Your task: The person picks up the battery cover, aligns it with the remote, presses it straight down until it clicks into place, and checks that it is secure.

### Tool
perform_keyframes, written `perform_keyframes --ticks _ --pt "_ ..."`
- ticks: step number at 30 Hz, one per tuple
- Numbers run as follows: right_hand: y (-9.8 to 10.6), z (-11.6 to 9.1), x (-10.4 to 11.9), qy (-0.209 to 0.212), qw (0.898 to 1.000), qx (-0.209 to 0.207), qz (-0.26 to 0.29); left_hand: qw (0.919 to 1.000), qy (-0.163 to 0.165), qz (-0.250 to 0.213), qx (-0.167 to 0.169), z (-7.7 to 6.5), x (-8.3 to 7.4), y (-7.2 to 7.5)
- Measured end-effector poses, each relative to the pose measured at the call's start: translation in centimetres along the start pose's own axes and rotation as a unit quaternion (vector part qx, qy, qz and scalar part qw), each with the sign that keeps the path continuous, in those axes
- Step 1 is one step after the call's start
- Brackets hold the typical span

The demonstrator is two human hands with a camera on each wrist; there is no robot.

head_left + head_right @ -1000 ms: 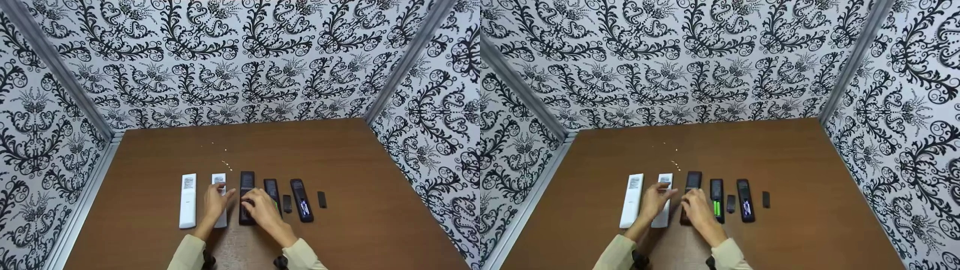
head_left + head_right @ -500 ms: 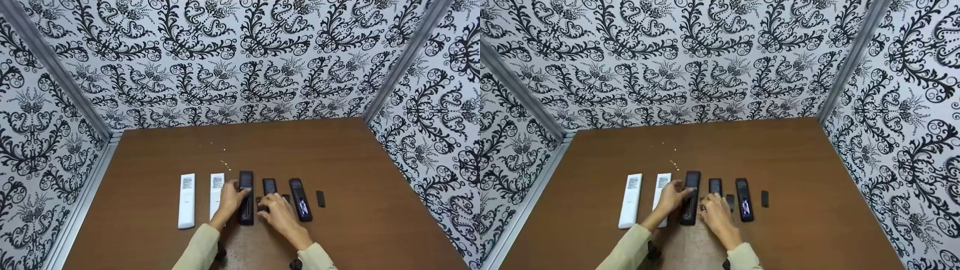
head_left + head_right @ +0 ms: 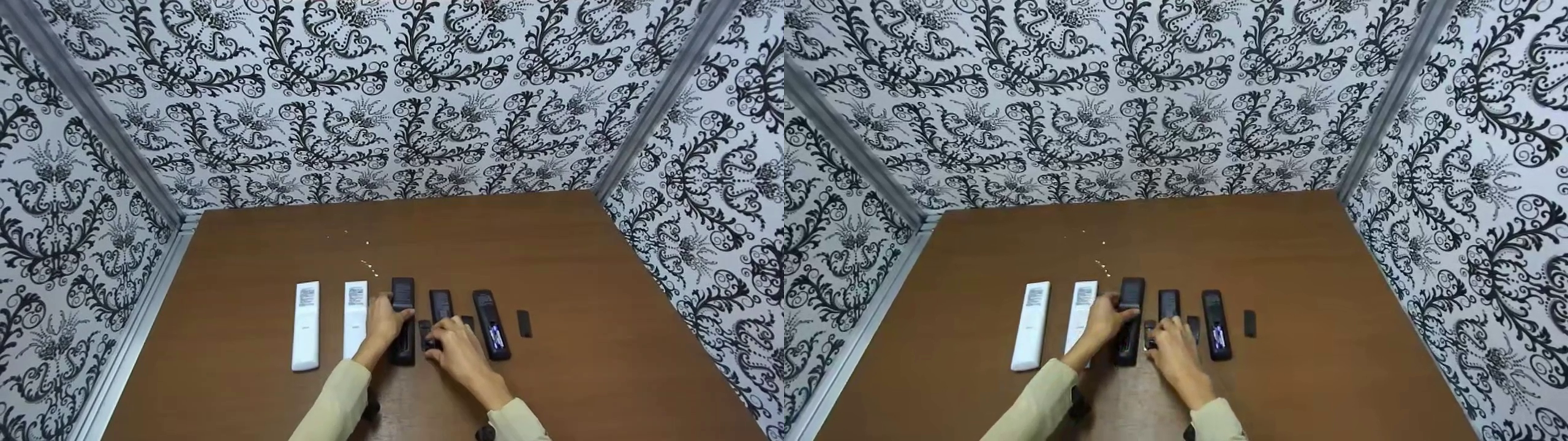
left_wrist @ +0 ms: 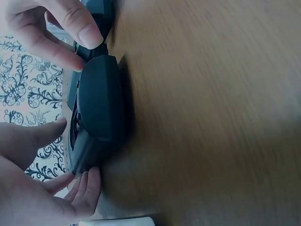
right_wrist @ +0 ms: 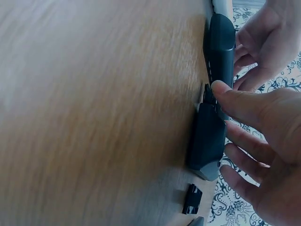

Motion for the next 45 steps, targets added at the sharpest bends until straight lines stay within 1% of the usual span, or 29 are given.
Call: perform_keyframes --ticks 5,9,11,14,18,21,25,29,32,35,37,39,41,43,45 --pt "-0.2 -0.1 0.2 -0.001 1.0 0.008 0.002 0.9999 0.011 0.002 0.01 0.3 0.1 0.1" --pt "-0.3 -0.2 0.3 -0.006 1.0 0.017 -0.002 0.9996 0.02 -0.007 0.017 0.4 0.1 0.2" --pt "-0.3 -0.2 0.4 -0.01 1.0 0.02 -0.003 0.9996 0.019 -0.014 0.016 0.5 0.1 0.2" --pt "-0.4 -0.2 0.4 -0.011 1.0 0.019 0.0 0.9998 0.009 -0.016 0.009 0.5 0.1 0.2" --pt "-0.4 -0.1 0.4 -0.011 1.0 0.015 0.001 0.9999 0.002 -0.006 0.009 0.5 0.0 0.4" --pt "-0.3 -0.2 0.5 -0.009 1.0 0.01 -0.002 0.9998 0.005 0.002 0.02 0.6 -0.1 0.6" --pt "-0.2 -0.4 0.6 -0.005 1.0 0.004 0.011 0.9989 0.02 0.015 0.041 0.6 -0.2 0.8" --pt "0.0 -0.5 0.5 -0.003 0.999 -0.006 0.04 0.9983 0.031 0.018 0.047 0.6 -0.3 0.9" --pt "0.2 -0.4 0.5 0.002 0.998 -0.023 0.062 0.9983 0.033 0.008 0.047 0.6 -0.3 0.9" --pt "0.2 -0.4 0.6 0.011 0.994 -0.042 0.101 0.9983 0.036 -0.003 0.045 0.6 -0.2 1.0" --pt "0.2 -0.3 0.6 0.019 0.99 -0.052 0.133 0.9983 0.038 -0.016 0.041 0.6 -0.2 1.0" --pt "0.1 -0.3 0.7 0.024 0.984 -0.057 0.166 0.9978 0.04 -0.036 0.039 0.7 -0.1 1.1" --pt "0.1 -0.2 0.7 0.023 0.979 -0.056 0.193 0.996 0.043 -0.068 0.04 0.8 -0.1 1.1" --pt "0.0 -0.2 0.7 0.015 0.974 -0.05 0.22 0.9936 0.045 -0.096 0.04 0.8 0.0 1.2" --pt "-0.1 -0.2 0.6 0.005 0.969 -0.045 0.242 0.9893 0.054 -0.129 0.043 0.8 0.2 1.1"
Point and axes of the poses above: each hand's wrist, its own z-axis towards the middle knuckle, its own y-axis out of the back of the hand, x = y × z, the point moved 1 cm from there along z, towards the middle knuckle, and after that the axes turned 12 degrees about x, right-handed, at the moved point
